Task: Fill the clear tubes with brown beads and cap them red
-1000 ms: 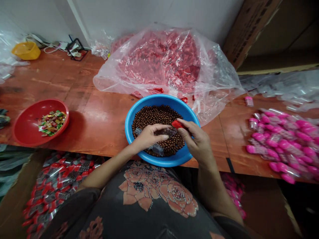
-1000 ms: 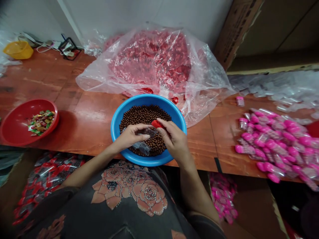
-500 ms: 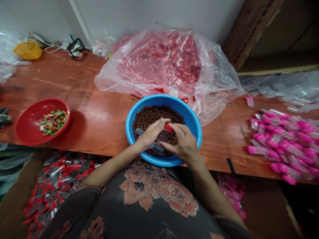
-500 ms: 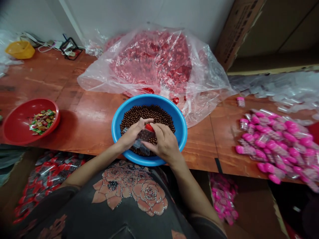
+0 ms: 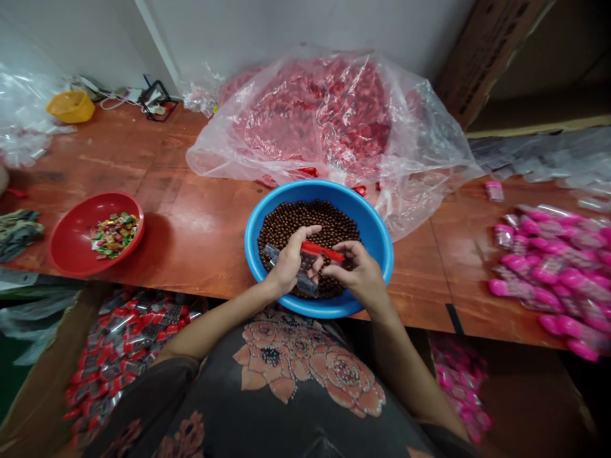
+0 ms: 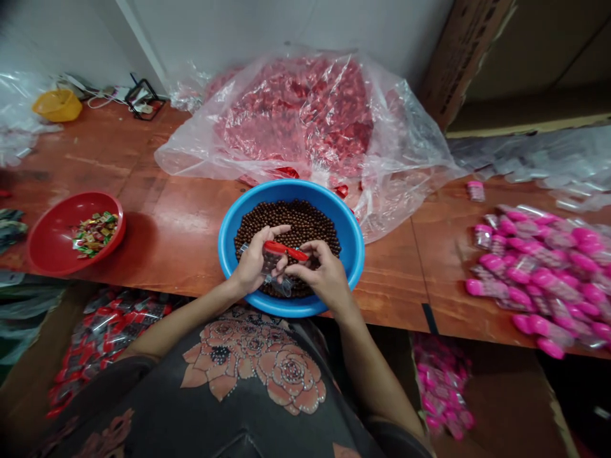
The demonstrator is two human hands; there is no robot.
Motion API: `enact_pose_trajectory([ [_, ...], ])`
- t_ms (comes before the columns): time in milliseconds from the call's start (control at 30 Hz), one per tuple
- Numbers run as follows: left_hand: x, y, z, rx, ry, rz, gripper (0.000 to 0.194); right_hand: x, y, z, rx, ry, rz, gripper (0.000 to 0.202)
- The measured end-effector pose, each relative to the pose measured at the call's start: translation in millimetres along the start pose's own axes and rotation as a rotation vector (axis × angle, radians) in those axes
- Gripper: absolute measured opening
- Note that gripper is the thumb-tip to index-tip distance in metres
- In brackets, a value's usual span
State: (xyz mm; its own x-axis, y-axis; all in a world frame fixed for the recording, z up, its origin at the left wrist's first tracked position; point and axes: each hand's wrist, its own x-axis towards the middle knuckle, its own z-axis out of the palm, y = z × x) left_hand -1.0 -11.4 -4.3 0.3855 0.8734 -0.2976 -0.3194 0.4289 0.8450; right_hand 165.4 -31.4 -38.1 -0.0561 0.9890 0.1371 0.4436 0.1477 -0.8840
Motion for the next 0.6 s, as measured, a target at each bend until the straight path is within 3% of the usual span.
enact_pose_trajectory([
  [100, -1, -3, -0.4, 0.064, -0.028, -0.035, 0.073, -3, -1, -1, 0.188, 0.088, 0.122, 0.028],
  [167, -1, -7, 0.0, 0.115, -0.034, -0.051, 0.078, -4, -5, 0, 0.177, 0.179, 0.049, 0.022],
  [233, 0, -11, 0.3, 0.143, -0.021, -0.060, 0.082, -4, -11, 0, 0.060, 0.161, -0.136, 0.022],
  [333, 1, -13, 1.1, 0.143, -0.007, -0.048, 0.082, -4, -17, 1, -0.187, -0.016, -0.416, 0.052],
  [433, 2, -9, 2.8, 0.104, 0.000, -0.077, 0.071, -6, -20, 4, -0.372, -0.064, -0.533, 0.083],
  [600, 3, -7, 3.6, -0.003, 0.051, -0.108, 0.052, -1, -18, 5, -0.466, -0.033, -0.612, 0.082],
])
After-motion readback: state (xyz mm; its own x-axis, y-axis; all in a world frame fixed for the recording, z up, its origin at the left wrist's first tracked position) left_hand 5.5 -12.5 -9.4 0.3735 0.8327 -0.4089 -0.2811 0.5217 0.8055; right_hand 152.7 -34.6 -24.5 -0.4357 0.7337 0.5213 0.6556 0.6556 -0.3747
